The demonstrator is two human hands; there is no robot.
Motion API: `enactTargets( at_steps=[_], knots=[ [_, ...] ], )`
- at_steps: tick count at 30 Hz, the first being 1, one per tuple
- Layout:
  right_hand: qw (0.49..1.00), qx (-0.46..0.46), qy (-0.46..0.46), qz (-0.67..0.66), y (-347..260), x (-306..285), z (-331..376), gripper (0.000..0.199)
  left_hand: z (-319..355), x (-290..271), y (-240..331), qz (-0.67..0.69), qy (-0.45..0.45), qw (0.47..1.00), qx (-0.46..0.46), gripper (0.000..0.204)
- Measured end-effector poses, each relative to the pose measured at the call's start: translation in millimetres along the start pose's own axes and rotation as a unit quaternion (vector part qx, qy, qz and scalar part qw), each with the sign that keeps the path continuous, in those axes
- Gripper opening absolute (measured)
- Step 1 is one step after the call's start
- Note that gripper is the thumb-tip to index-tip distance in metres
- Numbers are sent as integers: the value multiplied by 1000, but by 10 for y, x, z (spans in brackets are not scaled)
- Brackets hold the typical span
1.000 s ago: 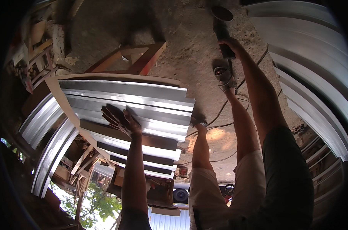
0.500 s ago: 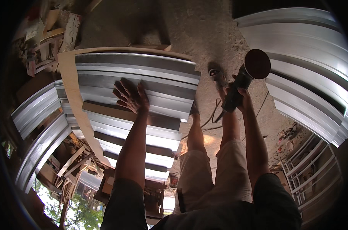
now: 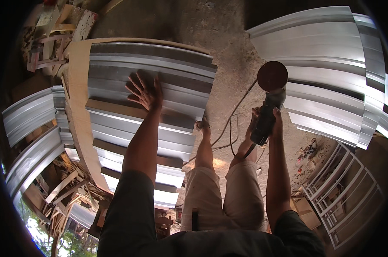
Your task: The person uses an angle grinder to cut sections of corrugated metal sheets resting on a wooden board. They lift the cut metal pieces and move them to a stack.
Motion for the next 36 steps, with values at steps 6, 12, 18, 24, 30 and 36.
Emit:
enactTargets(
  at_steps=[6,12,18,24,30,36],
  knots=[
    [990,11,-110,-85,65,193,331,78,0,15,-37,20,13,1000,9,93],
    [999,-15,-23,-38,95,330,415,73,-45,5,-47,8,39,999,18,94],
    [996,7,1,-88,48,13,302,66,175,-122,243,-5,61,971,233,89],
    [988,42,75,-128,36,-183,243,71,323,-112,734,-8,-7,881,473,87],
    [978,70,67,-184,201,-259,33,79,309,-106,762,21,28,878,477,87],
    [960,179,97,-192,455,-171,-50,83,309,-143,857,56,35,893,445,81]
  ],
)
Point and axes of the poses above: each hand's wrist, its own z-axis away from the middle knuckle, its own x-axis out of the palm, y = z × x, the point moved 5 cm from there along -z, towards the middle knuckle, and after that the axes turned 5 degrees about -z, right-handed, at the moved point
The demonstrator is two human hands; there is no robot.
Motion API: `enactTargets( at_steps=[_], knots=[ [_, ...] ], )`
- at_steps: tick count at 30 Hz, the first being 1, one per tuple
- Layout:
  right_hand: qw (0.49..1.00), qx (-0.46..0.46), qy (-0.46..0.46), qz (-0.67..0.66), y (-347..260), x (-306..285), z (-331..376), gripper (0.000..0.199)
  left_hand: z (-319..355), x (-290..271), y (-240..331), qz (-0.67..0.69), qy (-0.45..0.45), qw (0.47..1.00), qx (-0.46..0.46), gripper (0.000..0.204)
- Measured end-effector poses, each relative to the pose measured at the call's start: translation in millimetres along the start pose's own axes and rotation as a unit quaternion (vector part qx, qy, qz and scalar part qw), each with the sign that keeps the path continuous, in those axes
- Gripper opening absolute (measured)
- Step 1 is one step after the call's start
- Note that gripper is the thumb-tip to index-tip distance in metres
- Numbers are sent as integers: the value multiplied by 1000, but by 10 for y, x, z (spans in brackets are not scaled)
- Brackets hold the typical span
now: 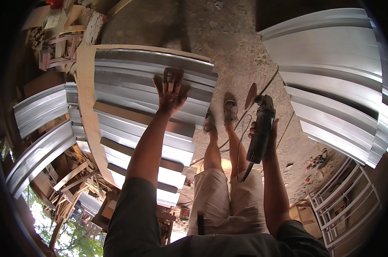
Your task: The person uses an angle grinder to cut sections of corrugated metal sheets resting on a wooden board. They lift the cut metal pieces and move them to a stack.
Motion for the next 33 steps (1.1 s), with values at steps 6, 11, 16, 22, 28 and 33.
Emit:
enactTargets(
  at_steps=[6,11,16,22,28,33],
  knots=[
    [997,51,-31,48,204,297,-141,63,-30,-7,45,-50,-66,995,51,69],
    [996,73,-29,48,382,732,-170,59,-64,-9,109,-37,-33,997,65,62],
    [990,70,26,116,404,900,-207,56,-60,48,104,9,-76,996,50,62],
    [991,94,13,89,404,873,-352,55,-204,-28,182,37,-70,994,75,62],
    [990,112,38,72,550,875,-399,54,-161,-9,129,27,-84,993,72,65],
    [992,114,27,56,574,809,-473,55,-175,-9,137,44,-92,993,66,64]
  ],
)
Point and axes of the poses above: each hand's wrist, its own z-axis away from the middle knuckle, its own x-axis out of the palm, y = z × x, the point moved 5 cm from there along -z, towards the middle knuckle, and after that the axes turned 5 degrees about -z, right-handed, at the moved point
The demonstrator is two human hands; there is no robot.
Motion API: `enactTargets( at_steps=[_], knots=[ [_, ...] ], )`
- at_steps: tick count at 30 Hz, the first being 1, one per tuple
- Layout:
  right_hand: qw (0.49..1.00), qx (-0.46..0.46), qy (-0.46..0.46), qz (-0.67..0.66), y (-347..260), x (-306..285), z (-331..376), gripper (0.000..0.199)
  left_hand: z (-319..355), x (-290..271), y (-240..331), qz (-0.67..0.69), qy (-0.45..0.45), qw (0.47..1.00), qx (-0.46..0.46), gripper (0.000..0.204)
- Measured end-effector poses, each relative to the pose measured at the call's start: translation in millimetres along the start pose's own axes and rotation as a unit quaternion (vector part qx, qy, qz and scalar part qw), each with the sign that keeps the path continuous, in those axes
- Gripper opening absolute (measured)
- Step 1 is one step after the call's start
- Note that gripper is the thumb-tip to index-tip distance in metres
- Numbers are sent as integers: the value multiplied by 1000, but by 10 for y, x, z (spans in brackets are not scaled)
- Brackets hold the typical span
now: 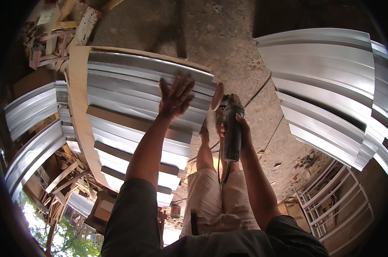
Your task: The person uses an angle grinder to cut sections of corrugated metal sheets resting on a wooden board. They lift the cut metal pieces and move them to a stack.
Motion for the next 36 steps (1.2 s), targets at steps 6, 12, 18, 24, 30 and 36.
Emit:
enactTargets(
  at_steps=[6,12,18,24,30,36],
  knots=[
    [1000,-1,6,-24,-30,79,12,54,-14,-33,10,1,1,1000,-2,62],
    [1000,1,7,-24,-43,81,10,52,-37,-11,27,-37,-15,999,3,64],
    [999,41,2,-29,42,43,26,55,-44,-11,21,-32,1,999,6,62],
    [999,47,19,-19,215,-59,123,52,-58,6,17,-35,-10,999,9,62],
    [998,43,42,3,349,-78,279,50,-48,-10,36,-37,2,999,8,62],
    [996,5,80,32,486,-295,322,47,-91,-41,75,-39,9,999,13,63]
  ],
)
Point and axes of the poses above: each hand's wrist, its own z-axis away from the middle knuckle, its own x-axis out of the palm, y = z × x, the point moved 5 cm from there along -z, towards the middle knuckle, and after that the axes turned 5 degrees about -z, right-handed, at the moved point
